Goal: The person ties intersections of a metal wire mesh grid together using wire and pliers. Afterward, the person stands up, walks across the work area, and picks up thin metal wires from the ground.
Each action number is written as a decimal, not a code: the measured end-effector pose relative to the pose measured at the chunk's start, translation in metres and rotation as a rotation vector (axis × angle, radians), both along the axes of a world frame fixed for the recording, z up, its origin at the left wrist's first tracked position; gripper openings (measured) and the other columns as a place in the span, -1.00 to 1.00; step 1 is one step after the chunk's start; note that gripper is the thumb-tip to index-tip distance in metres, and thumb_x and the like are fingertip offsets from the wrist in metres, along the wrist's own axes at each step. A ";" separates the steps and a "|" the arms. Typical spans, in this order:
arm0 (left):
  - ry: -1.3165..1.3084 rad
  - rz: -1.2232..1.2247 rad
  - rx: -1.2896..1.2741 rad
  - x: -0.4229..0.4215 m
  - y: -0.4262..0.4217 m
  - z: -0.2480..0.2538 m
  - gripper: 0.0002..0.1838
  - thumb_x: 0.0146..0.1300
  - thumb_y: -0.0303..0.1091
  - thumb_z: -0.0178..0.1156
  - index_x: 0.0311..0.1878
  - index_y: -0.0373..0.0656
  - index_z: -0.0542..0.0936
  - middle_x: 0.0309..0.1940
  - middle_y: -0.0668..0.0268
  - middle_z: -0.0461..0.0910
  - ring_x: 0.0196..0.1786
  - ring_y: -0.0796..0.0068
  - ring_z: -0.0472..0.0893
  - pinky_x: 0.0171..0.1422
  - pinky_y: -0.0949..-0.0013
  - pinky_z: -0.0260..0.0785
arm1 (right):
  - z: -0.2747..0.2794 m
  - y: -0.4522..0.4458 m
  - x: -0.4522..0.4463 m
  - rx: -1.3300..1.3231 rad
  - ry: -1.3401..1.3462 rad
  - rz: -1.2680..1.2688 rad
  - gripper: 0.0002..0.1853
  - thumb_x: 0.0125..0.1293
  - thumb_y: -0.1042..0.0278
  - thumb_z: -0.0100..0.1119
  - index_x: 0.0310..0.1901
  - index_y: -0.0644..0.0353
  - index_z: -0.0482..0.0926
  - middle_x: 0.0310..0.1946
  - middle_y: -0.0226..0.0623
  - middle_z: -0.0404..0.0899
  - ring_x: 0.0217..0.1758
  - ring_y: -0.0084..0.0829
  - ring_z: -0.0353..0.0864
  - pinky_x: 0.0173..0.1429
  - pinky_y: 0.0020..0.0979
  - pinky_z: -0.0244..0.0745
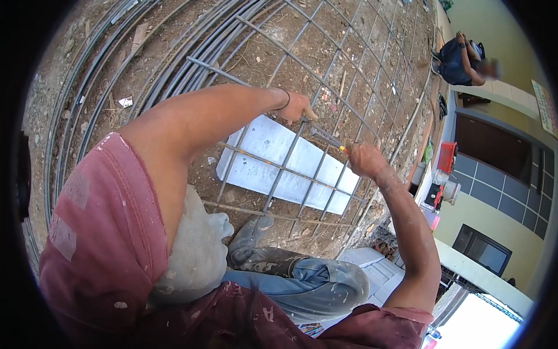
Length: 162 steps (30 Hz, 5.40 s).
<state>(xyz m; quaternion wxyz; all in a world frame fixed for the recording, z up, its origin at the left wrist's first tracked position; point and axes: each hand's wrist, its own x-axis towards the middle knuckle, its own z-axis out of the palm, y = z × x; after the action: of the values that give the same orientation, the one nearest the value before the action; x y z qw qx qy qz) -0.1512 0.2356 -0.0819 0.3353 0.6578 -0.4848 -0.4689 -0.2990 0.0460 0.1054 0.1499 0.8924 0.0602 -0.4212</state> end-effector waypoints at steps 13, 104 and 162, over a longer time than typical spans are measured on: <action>0.080 0.006 0.025 0.004 -0.005 -0.006 -0.12 0.15 -0.78 -0.11 0.51 0.23 0.49 0.49 -0.13 0.41 -0.15 0.22 0.83 0.01 0.24 0.65 | 0.054 0.043 0.014 -0.131 -0.048 0.164 -0.75 0.47 0.37 0.02 0.01 0.19 0.67 -0.03 -0.09 0.65 0.14 -0.10 0.67 0.47 0.27 0.22; -0.536 0.305 -0.018 -0.037 0.016 0.011 -0.73 0.23 -0.20 0.43 -0.21 -0.22 0.72 -0.18 0.03 0.77 0.01 -0.06 0.75 0.07 -0.08 0.58 | -0.001 -0.004 0.040 -0.173 -0.196 0.242 -0.73 0.56 0.19 -0.02 -0.05 0.21 0.58 -0.07 -0.05 0.72 0.06 -0.07 0.75 0.22 -0.09 0.56; -0.335 0.082 -0.104 -0.003 0.009 -0.010 -0.30 0.09 -0.31 0.52 0.24 -0.36 0.43 -0.01 -0.19 0.69 0.19 -0.16 0.67 0.24 -0.02 0.54 | 0.031 0.028 0.041 0.490 0.303 -1.608 -0.43 0.59 -0.07 0.11 -0.23 0.44 0.63 -0.56 -0.06 0.70 -0.62 -0.27 0.72 -0.57 -0.34 0.62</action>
<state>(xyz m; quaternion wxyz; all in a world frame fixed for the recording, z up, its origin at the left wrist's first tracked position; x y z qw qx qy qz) -0.1545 0.2449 -0.0915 0.3020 0.7278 -0.5302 -0.3129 -0.2579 0.0743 0.1362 -0.4017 0.6051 -0.4827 -0.4894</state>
